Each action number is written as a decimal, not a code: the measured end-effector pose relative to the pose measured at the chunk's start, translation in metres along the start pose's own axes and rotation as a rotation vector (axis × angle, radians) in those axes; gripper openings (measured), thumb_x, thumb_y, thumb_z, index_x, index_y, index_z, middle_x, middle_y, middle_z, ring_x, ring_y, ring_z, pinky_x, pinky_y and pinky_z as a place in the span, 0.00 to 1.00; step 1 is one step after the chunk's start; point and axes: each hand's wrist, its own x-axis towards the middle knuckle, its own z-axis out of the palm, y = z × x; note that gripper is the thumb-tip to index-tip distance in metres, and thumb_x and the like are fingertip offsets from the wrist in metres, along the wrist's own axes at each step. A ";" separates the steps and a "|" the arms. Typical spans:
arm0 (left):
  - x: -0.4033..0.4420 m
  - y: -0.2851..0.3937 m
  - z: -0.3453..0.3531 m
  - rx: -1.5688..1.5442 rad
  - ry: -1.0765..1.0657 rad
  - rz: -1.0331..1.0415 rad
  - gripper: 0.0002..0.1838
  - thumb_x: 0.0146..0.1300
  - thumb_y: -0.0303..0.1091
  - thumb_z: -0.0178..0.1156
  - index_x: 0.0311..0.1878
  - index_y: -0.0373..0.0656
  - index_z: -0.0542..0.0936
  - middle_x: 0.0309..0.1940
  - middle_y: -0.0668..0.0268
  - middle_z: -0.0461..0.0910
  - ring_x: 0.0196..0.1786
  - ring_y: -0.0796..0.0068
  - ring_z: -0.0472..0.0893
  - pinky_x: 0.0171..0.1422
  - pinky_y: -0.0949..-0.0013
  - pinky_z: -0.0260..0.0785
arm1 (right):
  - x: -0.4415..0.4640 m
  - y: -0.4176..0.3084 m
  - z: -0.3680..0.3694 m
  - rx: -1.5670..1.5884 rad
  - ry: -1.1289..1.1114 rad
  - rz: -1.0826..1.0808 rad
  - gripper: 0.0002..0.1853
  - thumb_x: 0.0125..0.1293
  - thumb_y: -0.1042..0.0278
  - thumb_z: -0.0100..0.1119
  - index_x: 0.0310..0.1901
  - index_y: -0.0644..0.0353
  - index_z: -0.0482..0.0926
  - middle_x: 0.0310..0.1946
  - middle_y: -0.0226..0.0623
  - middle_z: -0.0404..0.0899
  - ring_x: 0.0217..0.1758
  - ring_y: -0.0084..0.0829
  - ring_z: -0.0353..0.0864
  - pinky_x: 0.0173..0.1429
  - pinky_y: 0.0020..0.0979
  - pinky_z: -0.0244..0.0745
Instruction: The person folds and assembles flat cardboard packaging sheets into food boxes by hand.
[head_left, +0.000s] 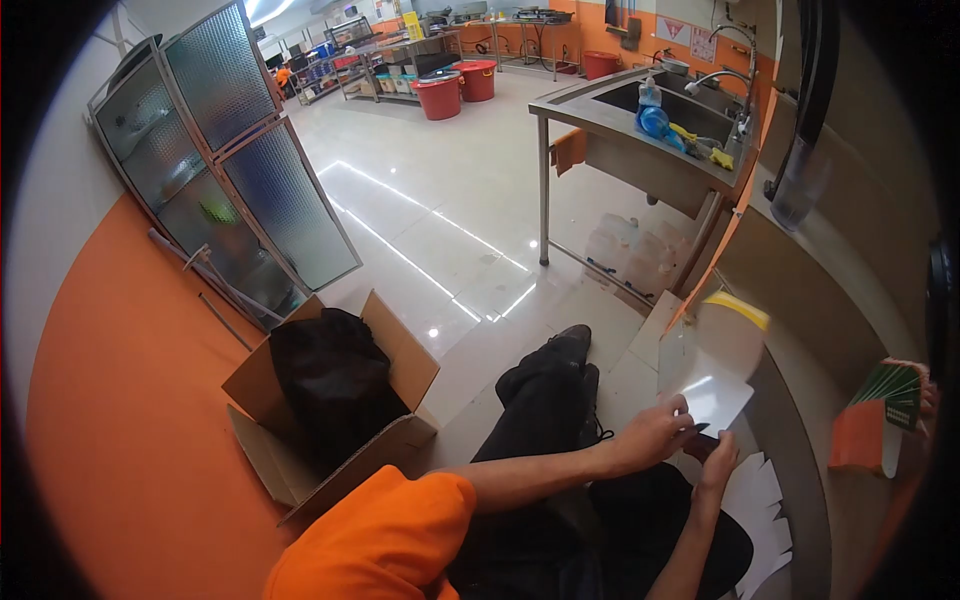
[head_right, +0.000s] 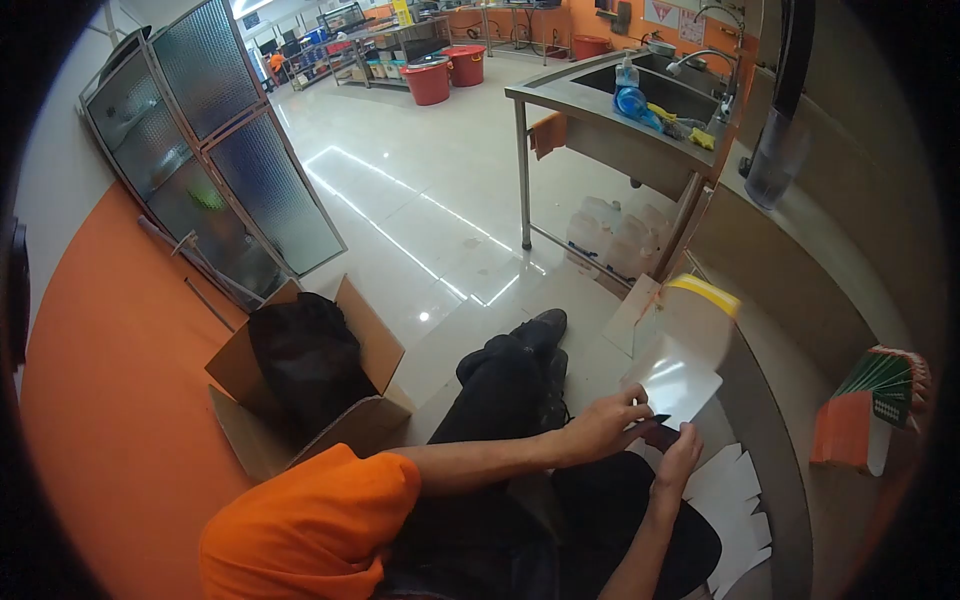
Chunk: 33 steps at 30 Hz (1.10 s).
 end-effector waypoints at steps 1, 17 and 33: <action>0.002 -0.002 -0.002 0.000 0.013 0.003 0.06 0.58 0.28 0.60 0.37 0.38 0.80 0.36 0.56 0.75 0.34 0.55 0.79 0.40 0.58 0.71 | -0.001 0.000 0.000 -0.095 -0.024 -0.021 0.18 0.66 0.63 0.38 0.35 0.70 0.74 0.26 0.41 0.77 0.26 0.34 0.80 0.33 0.32 0.79; 0.008 -0.009 0.000 -0.261 -0.072 -0.429 0.10 0.56 0.29 0.64 0.25 0.34 0.75 0.15 0.62 0.74 0.18 0.76 0.76 0.21 0.72 0.67 | -0.020 -0.021 0.011 -0.315 -0.149 -0.206 0.07 0.64 0.74 0.52 0.36 0.71 0.75 0.27 0.36 0.77 0.27 0.23 0.78 0.33 0.25 0.76; 0.009 -0.015 0.001 -0.875 -0.175 -0.611 0.12 0.61 0.30 0.60 0.41 0.28 0.78 0.31 0.57 0.81 0.32 0.72 0.83 0.39 0.72 0.79 | -0.024 -0.025 0.012 -0.462 -0.103 -0.435 0.06 0.64 0.77 0.51 0.38 0.70 0.76 0.39 0.40 0.78 0.34 0.27 0.78 0.40 0.29 0.74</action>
